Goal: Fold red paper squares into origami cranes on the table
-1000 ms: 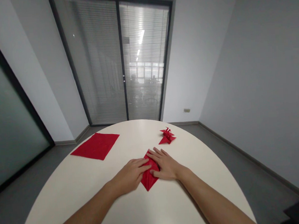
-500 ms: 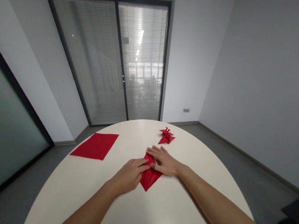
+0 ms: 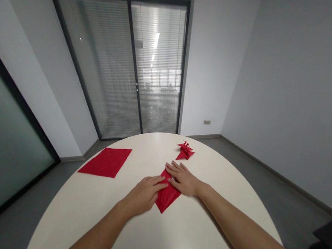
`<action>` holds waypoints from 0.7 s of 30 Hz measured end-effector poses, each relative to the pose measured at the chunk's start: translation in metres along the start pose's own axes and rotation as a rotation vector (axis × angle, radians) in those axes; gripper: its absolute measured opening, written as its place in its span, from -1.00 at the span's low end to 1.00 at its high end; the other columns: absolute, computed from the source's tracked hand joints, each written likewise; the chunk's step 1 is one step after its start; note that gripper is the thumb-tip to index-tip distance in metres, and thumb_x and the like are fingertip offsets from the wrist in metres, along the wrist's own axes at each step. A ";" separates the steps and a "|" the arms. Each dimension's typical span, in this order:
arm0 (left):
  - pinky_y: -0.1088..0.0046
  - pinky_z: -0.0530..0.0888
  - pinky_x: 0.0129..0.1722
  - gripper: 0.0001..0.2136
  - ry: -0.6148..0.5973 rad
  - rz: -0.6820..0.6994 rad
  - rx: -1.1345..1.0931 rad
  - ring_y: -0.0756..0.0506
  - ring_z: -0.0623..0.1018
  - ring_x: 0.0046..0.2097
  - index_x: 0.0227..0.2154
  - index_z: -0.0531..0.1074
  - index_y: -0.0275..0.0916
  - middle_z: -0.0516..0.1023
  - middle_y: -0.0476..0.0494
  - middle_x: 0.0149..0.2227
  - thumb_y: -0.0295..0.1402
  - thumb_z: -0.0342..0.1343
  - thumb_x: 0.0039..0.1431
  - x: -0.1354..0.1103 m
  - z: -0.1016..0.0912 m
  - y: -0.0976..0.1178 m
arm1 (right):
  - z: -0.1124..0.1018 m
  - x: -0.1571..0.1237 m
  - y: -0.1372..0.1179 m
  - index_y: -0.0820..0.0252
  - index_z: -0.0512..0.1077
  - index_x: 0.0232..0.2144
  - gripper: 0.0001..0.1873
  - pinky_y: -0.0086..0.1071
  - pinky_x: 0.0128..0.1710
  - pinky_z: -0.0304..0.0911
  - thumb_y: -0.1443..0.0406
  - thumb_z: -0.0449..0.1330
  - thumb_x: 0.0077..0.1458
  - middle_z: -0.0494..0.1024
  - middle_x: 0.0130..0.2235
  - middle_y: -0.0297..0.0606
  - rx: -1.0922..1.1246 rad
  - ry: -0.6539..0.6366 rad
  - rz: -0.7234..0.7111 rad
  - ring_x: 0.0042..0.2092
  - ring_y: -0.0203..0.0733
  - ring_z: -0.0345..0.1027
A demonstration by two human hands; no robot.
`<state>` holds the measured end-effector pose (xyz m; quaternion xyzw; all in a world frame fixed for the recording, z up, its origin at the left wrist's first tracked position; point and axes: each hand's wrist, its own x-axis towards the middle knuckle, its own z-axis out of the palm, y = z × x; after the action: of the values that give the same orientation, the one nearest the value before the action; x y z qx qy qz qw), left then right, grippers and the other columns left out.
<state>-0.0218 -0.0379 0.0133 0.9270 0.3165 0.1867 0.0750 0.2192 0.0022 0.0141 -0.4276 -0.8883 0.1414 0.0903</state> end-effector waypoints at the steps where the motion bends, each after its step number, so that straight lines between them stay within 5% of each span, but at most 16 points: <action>1: 0.19 0.34 0.24 -0.48 0.007 -0.013 -0.009 -0.15 0.39 0.24 0.21 0.33 -0.13 0.42 -0.14 0.23 -0.59 -0.05 0.20 0.000 0.000 0.000 | -0.001 -0.001 0.000 0.17 -0.03 0.39 -0.32 0.16 0.37 -0.37 0.05 -0.09 0.34 -0.11 0.43 -0.17 0.000 -0.007 -0.002 0.44 0.13 -0.37; 12: 0.14 0.29 0.24 -0.56 -0.006 -0.076 0.059 -0.14 0.37 0.26 0.22 0.31 -0.18 0.41 -0.17 0.24 -0.47 -0.10 0.31 0.003 0.006 -0.007 | -0.005 -0.005 -0.018 0.25 -0.02 0.39 -0.04 0.10 0.38 -0.41 -0.04 0.20 0.10 -0.08 0.42 -0.03 0.000 -0.040 -0.071 0.44 0.16 -0.33; 21: 0.00 0.22 0.25 -0.58 0.102 -0.334 0.120 -0.24 0.42 0.22 0.13 0.40 -0.20 0.45 -0.25 0.20 -0.36 0.06 0.21 0.008 0.009 -0.003 | -0.007 -0.005 -0.028 0.20 0.12 0.35 -0.19 0.16 0.36 -0.34 0.02 0.17 0.15 0.11 0.37 -0.03 0.023 -0.026 -0.196 0.40 0.18 -0.12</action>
<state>-0.0145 -0.0309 0.0063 0.8538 0.4798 0.1995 0.0333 0.2039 -0.0167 0.0299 -0.3355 -0.9254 0.1474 0.0970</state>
